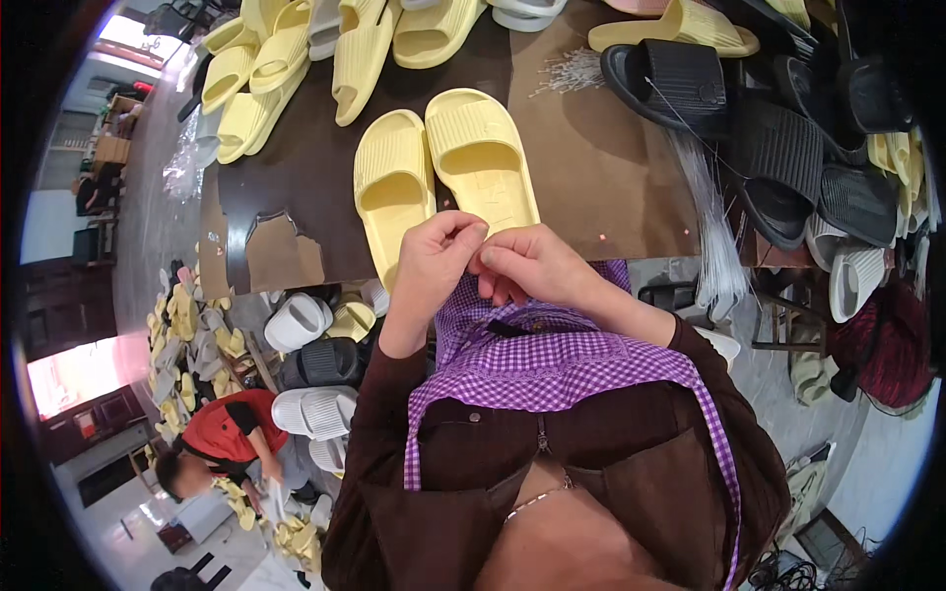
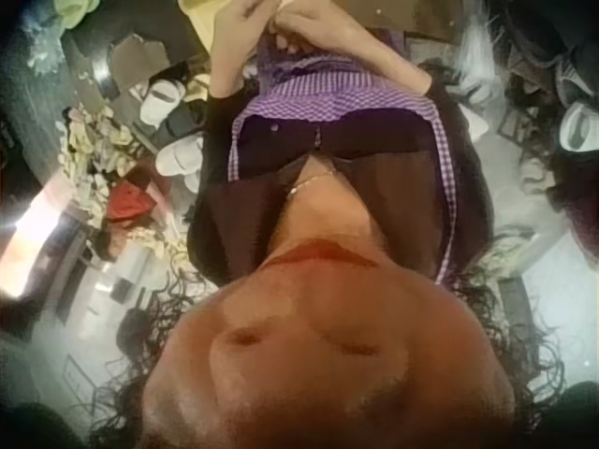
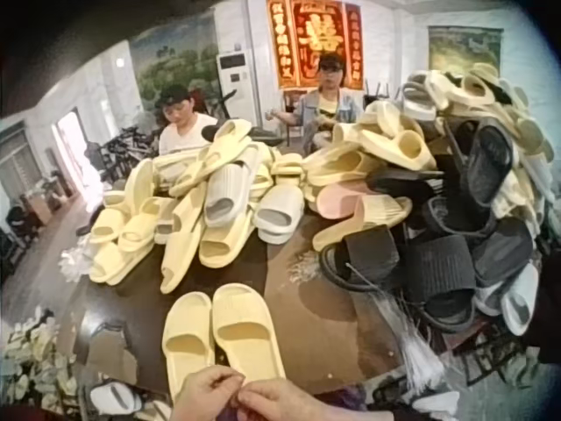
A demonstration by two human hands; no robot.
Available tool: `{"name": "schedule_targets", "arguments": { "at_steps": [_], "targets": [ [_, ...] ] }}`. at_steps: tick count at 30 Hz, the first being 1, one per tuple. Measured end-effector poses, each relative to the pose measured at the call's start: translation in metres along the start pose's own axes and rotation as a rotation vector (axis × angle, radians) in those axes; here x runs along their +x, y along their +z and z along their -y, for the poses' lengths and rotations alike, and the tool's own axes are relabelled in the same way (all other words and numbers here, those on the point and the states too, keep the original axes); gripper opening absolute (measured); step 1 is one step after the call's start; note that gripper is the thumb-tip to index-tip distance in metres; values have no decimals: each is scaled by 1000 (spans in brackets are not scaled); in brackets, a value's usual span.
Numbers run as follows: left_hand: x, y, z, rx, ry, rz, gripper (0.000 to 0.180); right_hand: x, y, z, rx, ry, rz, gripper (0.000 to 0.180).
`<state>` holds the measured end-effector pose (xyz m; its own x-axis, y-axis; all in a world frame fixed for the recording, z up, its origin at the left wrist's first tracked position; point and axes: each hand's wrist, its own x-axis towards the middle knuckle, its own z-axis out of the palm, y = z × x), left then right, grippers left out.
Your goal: The person pairs slippers by threading plastic tag fasteners through each pair by hand and setting the attached slippers onto a pile.
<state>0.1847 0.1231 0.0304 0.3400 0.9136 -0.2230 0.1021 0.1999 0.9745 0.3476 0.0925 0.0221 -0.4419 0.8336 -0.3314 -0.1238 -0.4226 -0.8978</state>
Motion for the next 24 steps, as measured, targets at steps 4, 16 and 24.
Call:
{"name": "schedule_targets", "arguments": {
  "at_steps": [4, 16, 24],
  "targets": [
    [-3, 2, 0, -176, -110, 10, 13, -5, -3, -2, -18, 98, 69, 26],
    [-11, 1, 12, -246, -215, -5, 8, -12, 2, -9, -58, 238, 219, 27],
    [-29, 0, 13, -355, -364, 84, 7, -17, -6, -31, -218, 118, 356, 25]
  ]
}}
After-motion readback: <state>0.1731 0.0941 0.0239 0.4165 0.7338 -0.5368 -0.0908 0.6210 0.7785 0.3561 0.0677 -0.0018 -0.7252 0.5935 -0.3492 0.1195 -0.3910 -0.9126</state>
